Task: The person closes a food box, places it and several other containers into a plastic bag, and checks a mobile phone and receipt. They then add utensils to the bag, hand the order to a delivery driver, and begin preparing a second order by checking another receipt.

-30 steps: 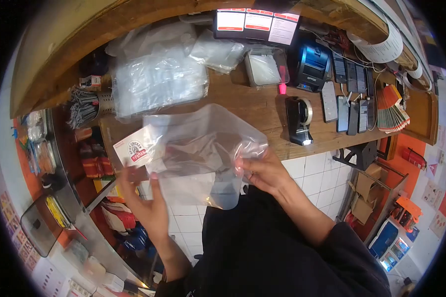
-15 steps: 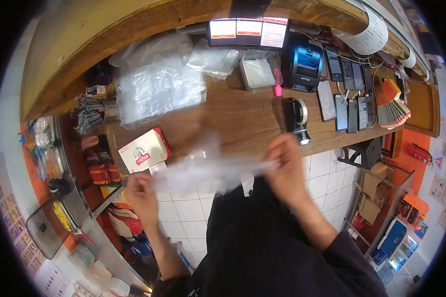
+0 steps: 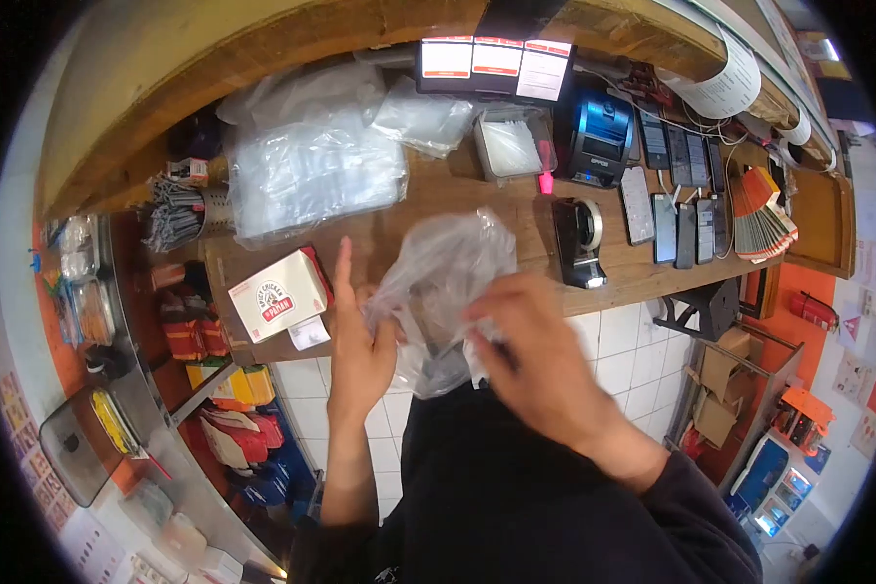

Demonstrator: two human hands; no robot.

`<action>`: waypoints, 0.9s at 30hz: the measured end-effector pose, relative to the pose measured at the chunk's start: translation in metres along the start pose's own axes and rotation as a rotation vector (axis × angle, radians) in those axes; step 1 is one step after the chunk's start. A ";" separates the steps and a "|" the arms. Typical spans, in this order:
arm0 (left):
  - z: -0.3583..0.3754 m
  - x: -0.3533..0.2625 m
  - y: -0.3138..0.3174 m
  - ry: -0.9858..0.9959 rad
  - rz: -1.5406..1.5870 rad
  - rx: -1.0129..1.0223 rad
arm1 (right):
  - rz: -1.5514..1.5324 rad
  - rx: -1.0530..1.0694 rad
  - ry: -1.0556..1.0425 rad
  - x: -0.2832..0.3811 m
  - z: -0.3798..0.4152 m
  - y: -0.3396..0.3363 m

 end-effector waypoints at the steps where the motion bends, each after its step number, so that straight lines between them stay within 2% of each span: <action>1: 0.012 -0.022 0.002 -0.128 0.285 0.083 | -0.062 0.235 0.055 -0.017 0.008 0.030; 3: 0.035 -0.066 -0.006 -0.149 0.516 0.320 | -0.166 0.720 0.193 -0.070 0.032 0.092; 6: 0.078 -0.102 -0.051 0.140 0.348 0.749 | 0.209 0.918 0.291 -0.146 0.064 0.153; 8: 0.069 -0.079 -0.087 0.141 0.082 0.653 | 0.441 0.971 0.272 -0.106 0.043 0.126; 9: 0.067 -0.065 -0.090 0.041 -0.453 0.443 | 0.499 0.928 0.265 -0.091 0.036 0.113; 10: 0.062 -0.025 -0.093 0.050 -0.751 0.217 | 0.532 0.866 0.253 -0.079 0.033 0.103; 11: 0.053 0.002 -0.092 0.052 -1.039 -0.027 | 0.433 0.536 0.256 -0.082 0.036 0.099; 13: 0.054 0.020 -0.070 -0.003 -0.956 -0.055 | 0.144 0.612 0.119 -0.083 0.047 0.081; 15: 0.045 0.026 -0.057 -0.067 -0.821 0.000 | 0.078 0.576 -0.203 -0.041 0.026 0.058; 18: 0.053 0.037 -0.045 -0.216 -0.637 0.157 | -0.914 0.955 0.240 -0.018 -0.017 0.024; 19: 0.051 0.037 -0.038 -0.251 -0.641 0.187 | -1.121 0.807 0.254 -0.026 -0.040 0.016; 20: 0.049 0.036 -0.032 -0.282 -0.647 0.219 | -1.101 0.611 0.321 -0.042 -0.065 0.010; 21: 0.045 0.037 -0.027 -0.276 -0.636 0.203 | -1.065 0.415 0.382 -0.059 -0.090 0.003; 23: 0.041 0.045 -0.023 -0.185 -0.662 0.194 | -0.316 0.051 0.379 -0.108 -0.138 -0.004; 24: 0.041 0.048 -0.021 -0.141 -0.675 0.192 | 0.168 -0.087 0.256 -0.138 -0.156 0.003; 25: 0.042 0.052 -0.022 -0.124 -0.651 0.191 | 0.416 -0.155 0.146 -0.176 -0.168 0.014; 26: 0.044 0.055 -0.023 -0.109 -0.626 0.189 | 0.662 -0.219 0.031 -0.188 -0.176 0.021; 27: 0.045 0.057 -0.024 -0.094 -0.600 0.185 | 0.719 -0.217 0.067 -0.206 -0.180 0.024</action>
Point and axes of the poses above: each hand's wrist, its own z-axis away from the middle knuckle, its own y-axis out of the palm, x = y × z, the point moved 4 cm from there along -z, towards the middle knuckle, and after that the axes turned 6 degrees about -x, right-handed, at the moved point
